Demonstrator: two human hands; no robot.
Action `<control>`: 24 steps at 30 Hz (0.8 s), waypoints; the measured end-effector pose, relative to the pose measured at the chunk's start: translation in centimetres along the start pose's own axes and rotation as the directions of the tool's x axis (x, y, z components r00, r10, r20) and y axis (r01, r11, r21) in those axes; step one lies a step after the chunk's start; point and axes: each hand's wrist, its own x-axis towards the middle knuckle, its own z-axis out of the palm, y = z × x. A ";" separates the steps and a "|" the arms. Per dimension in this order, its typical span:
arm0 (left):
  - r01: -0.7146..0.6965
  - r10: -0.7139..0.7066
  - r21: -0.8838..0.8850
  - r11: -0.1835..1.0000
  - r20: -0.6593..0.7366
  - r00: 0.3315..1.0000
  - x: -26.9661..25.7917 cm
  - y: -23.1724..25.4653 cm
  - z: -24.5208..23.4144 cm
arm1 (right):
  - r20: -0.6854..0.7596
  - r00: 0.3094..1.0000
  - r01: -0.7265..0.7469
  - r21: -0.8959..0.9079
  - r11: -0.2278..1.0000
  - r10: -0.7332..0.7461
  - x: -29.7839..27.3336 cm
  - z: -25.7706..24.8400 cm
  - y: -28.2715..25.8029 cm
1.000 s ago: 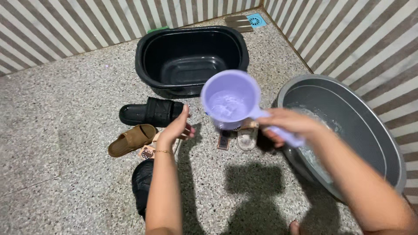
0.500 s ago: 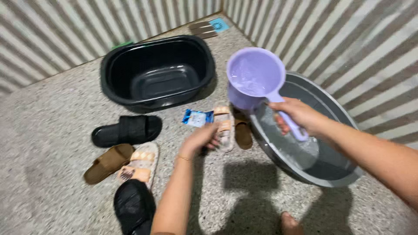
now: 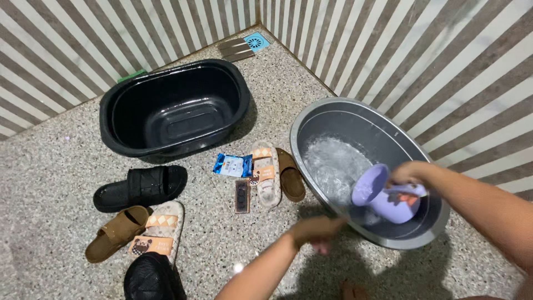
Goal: The person prepares a soapy solution in a small purple scoop, then scrubs a black slipper with a brush, covering the sole, strap, and interior. The person repeatedly dips the brush into the soapy water and continues scrubbing the slipper thoroughly.
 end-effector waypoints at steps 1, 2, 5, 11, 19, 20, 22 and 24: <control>-0.076 0.061 0.214 0.974 0.073 0.995 -0.4 0.4 1.0 | 0.012 0.998 -0.054 -0.014 0.998 0.054 1.8 0.7 -1.2; -0.162 0.107 0.414 0.896 0.151 0.983 -0.5 0.8 2.2 | -0.083 0.997 0.004 0.024 1.000 -0.002 3.3 1.4 -2.3; -0.854 0.798 0.301 0.423 0.323 0.509 -0.3 1.2 6.1 | -0.122 0.980 0.162 0.024 0.987 -0.158 6.5 2.4 -6.9; -0.706 0.714 -0.108 0.700 0.123 0.689 -2.0 3.4 10.2 | -0.135 0.954 0.285 0.135 0.949 -0.268 5.9 6.8 -12.8; -0.720 0.716 -0.331 0.609 -0.161 0.680 -7.0 8.8 11.6 | -0.286 0.806 0.590 0.342 0.731 -0.518 -7.5 4.5 -9.7; -0.735 0.717 -0.326 0.594 -0.200 0.668 -7.5 9.8 11.3 | -0.289 0.792 0.610 0.344 0.713 -0.538 -8.8 4.3 -9.1; -0.758 0.700 -0.264 0.597 -0.291 0.652 -8.3 11.6 10.7 | -0.302 0.740 0.671 0.284 0.685 -0.600 -12.0 4.0 -7.7; -0.733 0.637 -0.130 0.668 -0.411 0.652 -8.4 13.4 10.0 | -0.319 0.713 0.696 0.217 0.684 -0.625 -16.0 3.9 -6.4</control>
